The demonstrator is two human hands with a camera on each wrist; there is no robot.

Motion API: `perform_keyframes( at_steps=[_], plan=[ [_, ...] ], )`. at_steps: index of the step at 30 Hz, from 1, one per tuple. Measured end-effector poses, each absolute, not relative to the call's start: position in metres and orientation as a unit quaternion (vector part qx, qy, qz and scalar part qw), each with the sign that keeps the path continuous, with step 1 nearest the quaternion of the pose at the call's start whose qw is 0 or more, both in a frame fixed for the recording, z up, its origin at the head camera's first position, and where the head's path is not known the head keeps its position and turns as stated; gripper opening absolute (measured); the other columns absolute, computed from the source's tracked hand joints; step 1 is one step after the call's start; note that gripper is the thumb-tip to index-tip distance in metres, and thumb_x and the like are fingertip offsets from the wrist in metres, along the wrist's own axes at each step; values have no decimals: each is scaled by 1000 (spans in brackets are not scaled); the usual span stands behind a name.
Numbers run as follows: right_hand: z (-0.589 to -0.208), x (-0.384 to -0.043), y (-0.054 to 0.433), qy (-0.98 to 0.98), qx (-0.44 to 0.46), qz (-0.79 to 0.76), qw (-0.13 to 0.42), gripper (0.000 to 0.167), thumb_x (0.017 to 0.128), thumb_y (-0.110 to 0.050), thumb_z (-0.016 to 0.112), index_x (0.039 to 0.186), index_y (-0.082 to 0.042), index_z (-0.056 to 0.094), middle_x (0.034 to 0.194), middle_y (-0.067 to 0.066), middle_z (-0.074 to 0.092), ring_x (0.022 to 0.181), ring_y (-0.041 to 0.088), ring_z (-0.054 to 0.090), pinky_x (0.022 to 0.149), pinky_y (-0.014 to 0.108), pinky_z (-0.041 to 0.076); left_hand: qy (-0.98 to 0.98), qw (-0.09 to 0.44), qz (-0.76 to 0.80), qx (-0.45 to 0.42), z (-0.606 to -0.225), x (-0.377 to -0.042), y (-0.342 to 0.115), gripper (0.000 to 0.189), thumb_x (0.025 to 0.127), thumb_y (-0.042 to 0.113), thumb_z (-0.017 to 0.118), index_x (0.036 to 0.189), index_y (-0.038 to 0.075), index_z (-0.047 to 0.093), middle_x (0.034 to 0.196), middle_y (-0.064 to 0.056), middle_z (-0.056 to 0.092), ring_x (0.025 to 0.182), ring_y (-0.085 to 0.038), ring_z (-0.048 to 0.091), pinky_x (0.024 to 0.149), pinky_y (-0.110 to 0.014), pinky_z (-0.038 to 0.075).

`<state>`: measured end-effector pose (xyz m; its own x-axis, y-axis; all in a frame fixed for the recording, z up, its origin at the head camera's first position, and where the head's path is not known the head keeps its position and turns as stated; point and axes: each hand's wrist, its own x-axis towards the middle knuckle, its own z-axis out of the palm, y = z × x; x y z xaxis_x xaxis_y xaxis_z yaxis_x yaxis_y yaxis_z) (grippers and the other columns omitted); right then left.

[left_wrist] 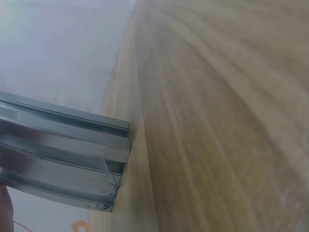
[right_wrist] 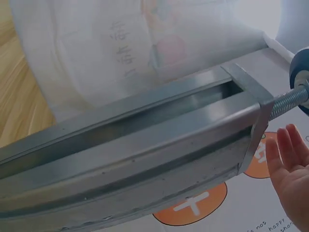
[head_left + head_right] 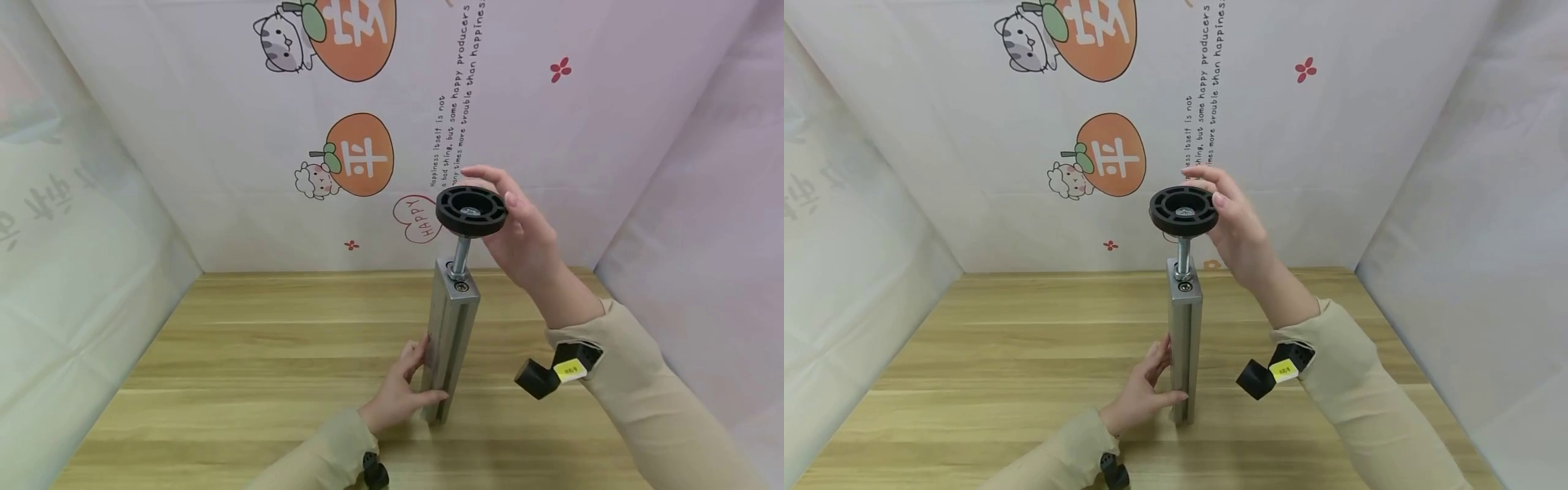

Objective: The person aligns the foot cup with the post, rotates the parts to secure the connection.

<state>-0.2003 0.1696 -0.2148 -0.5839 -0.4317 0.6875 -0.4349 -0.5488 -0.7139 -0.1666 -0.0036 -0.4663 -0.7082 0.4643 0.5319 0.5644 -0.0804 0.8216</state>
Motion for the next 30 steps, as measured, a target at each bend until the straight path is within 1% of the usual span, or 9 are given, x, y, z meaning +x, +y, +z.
perform_keyframes(
  at_steps=[3,6,9,11,15,17,23,28,30],
  plan=[
    [-214,-205,172,-453,464,758,-70,47,90,-30,53,129,-7,44,114,7,58,108,18,55,99,32,42,-678,47,-624,-386,-466,-167,-4,99,78,-3,73,152,18,10,113,-20,40,105,-8,44,107,-36,35],
    [-213,-207,174,-423,474,764,-115,48,88,-24,51,132,-8,42,119,9,55,111,19,53,103,34,39,-678,48,-623,-387,-466,-167,-5,100,79,-3,72,152,22,10,113,-19,40,105,-8,44,107,-36,35],
    [-208,-207,173,-384,486,771,-145,50,85,-17,47,134,-8,40,125,13,52,113,22,50,102,34,39,-681,46,-621,-386,-465,-166,-5,98,79,-2,72,152,21,10,114,-19,41,107,-8,43,107,-35,34],
    [-205,-207,172,-349,501,775,-166,52,84,-11,42,135,-7,39,129,17,49,115,25,47,102,35,38,-684,46,-619,-383,-464,-166,-5,98,79,-1,72,152,21,10,116,-18,41,109,-9,44,107,-35,34],
    [-201,-208,167,-275,527,779,-202,55,80,-2,36,135,-2,40,132,22,47,121,30,43,104,37,37,-688,48,-615,-382,-465,-165,-5,98,79,0,73,152,21,10,117,-18,42,109,-10,44,108,-36,35],
    [-199,-208,165,-258,539,775,-207,56,78,-1,35,134,0,42,133,22,47,123,32,41,105,38,36,-689,45,-617,-379,-465,-165,-4,99,79,0,73,152,23,10,117,-17,42,109,-9,44,108,-35,35],
    [-197,-206,163,-266,560,760,-192,55,76,-3,33,128,3,50,130,20,50,120,29,42,100,36,38,-684,40,-620,-383,-464,-165,-3,98,80,-1,72,152,22,10,117,-18,42,111,-8,43,109,-33,33],
    [-202,-204,160,-304,558,758,-148,51,77,-8,34,122,3,54,125,17,50,116,27,38,96,33,37,-679,29,-629,-377,-463,-163,-4,98,79,-2,72,152,20,10,117,-19,41,110,-8,43,109,-32,32],
    [-204,-204,159,-312,560,756,-131,49,78,-10,34,120,3,55,123,17,50,116,27,37,96,33,37,-678,29,-631,-376,-462,-162,-4,99,79,-2,72,152,20,10,117,-19,41,110,-8,43,109,-31,32]
  ],
)
